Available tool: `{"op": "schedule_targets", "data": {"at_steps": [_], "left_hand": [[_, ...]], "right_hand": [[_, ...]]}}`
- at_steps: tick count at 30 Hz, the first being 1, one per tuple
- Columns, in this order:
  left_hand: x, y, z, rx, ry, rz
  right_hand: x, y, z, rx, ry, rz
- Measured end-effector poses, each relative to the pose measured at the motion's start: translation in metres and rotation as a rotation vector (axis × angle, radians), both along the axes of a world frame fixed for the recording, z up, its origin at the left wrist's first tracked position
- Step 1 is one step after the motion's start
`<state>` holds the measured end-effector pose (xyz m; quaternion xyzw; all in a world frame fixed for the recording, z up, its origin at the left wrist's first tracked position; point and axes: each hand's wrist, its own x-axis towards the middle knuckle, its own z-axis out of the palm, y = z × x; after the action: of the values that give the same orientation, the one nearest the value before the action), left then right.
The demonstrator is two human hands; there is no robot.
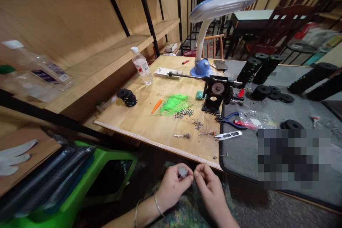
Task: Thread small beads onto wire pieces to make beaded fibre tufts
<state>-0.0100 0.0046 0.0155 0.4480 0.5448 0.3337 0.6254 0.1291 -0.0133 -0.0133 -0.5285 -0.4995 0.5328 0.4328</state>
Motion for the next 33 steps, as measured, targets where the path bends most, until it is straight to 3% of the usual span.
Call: {"op": "schedule_targets", "data": {"at_steps": [5,10,14,18,23,33], "left_hand": [[-0.006,0.001,-0.002,0.066,0.042,0.015],[-0.019,0.003,0.004,0.077,0.069,-0.107],[-0.029,0.005,0.013,-0.009,-0.094,-0.145],[-0.035,0.005,0.014,-0.213,-0.342,-0.101],[-0.042,0.007,0.008,-0.361,-0.614,-0.066],[-0.067,0.023,0.003,-0.365,-0.651,0.036]], "right_hand": [[0.009,0.006,0.007,0.038,-0.125,0.165],[0.013,0.011,0.019,0.109,-0.268,0.298],[0.017,0.018,0.037,0.247,-0.376,0.401],[0.027,0.03,0.051,0.406,-0.488,0.477],[0.049,0.047,0.048,0.518,-0.662,0.459],[0.086,0.068,0.037,0.671,-0.84,0.316]]}}
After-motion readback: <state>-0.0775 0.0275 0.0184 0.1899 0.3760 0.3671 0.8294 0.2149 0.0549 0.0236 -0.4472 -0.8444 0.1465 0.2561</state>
